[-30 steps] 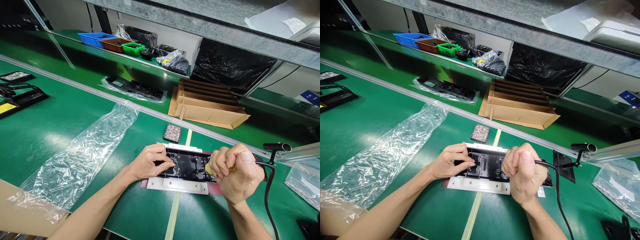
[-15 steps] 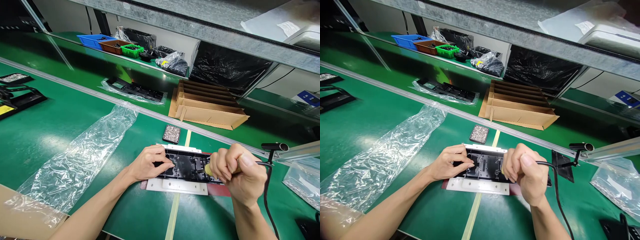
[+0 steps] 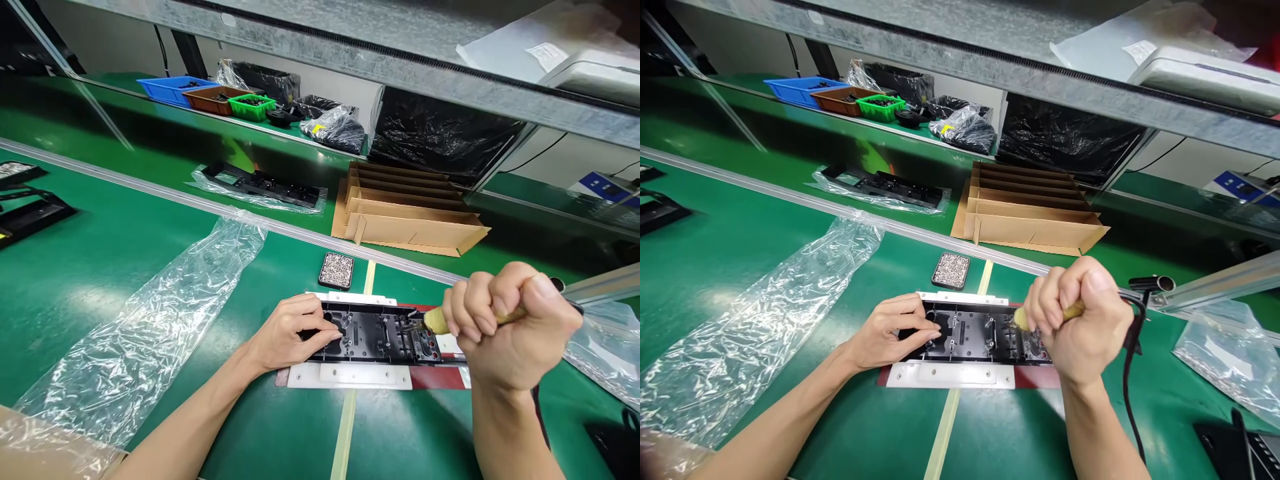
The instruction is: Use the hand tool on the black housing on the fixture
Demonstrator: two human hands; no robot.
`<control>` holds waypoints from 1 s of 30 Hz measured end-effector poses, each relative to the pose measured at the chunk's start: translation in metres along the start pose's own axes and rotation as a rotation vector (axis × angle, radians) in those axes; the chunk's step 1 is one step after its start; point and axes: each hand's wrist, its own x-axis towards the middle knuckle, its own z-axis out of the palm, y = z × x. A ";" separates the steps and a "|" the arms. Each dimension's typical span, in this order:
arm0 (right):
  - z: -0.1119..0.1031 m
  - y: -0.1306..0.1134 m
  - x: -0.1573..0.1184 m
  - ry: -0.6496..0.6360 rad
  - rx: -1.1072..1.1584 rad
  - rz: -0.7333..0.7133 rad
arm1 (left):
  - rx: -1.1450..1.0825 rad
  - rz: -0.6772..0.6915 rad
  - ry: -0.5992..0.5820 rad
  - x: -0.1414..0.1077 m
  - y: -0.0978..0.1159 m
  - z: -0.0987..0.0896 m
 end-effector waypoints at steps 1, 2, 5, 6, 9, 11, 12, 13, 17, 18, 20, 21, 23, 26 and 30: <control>0.005 0.000 0.002 0.024 -0.010 -0.022 | 0.001 0.001 -0.002 -0.001 0.000 -0.001; 0.010 0.001 0.004 0.039 -0.019 -0.039 | 0.002 0.001 -0.005 -0.001 0.000 -0.001; 0.021 0.009 0.007 0.055 -0.023 -0.076 | 0.006 -0.003 -0.018 -0.004 -0.001 -0.003; 0.022 0.012 0.007 0.057 -0.020 -0.077 | 0.007 -0.005 -0.022 -0.005 -0.001 -0.003; 0.024 0.020 0.003 0.067 -0.018 -0.062 | 0.012 -0.010 -0.032 -0.007 -0.002 -0.004; 0.024 0.024 0.001 0.066 -0.024 -0.050 | 0.009 -0.017 -0.035 -0.008 -0.003 -0.003; 0.024 0.025 -0.001 0.060 -0.027 -0.047 | 0.006 -0.022 -0.036 -0.009 -0.003 -0.003; 0.024 0.026 -0.001 0.053 -0.029 -0.044 | 0.003 -0.026 -0.037 -0.009 -0.002 -0.003; 0.022 0.030 -0.003 0.028 -0.032 -0.032 | 0.001 -0.030 -0.034 -0.008 -0.002 -0.002; 0.021 0.031 -0.003 0.024 -0.033 -0.030 | 0.003 -0.029 -0.032 -0.008 -0.002 -0.002; 0.020 0.033 -0.003 0.027 -0.039 -0.026 | 0.009 -0.028 -0.030 -0.007 -0.001 -0.002; 0.020 0.033 -0.003 0.034 -0.045 -0.026 | 0.014 -0.028 -0.030 -0.007 -0.001 -0.002; 0.020 0.034 -0.003 0.047 -0.058 -0.026 | 0.022 -0.028 -0.032 -0.007 0.000 -0.001; 0.019 0.035 -0.002 0.034 -0.063 -0.030 | 0.021 -0.032 -0.034 -0.008 0.001 -0.001; 0.018 0.038 -0.003 0.007 -0.059 -0.021 | 0.011 -0.033 -0.037 -0.010 0.001 0.000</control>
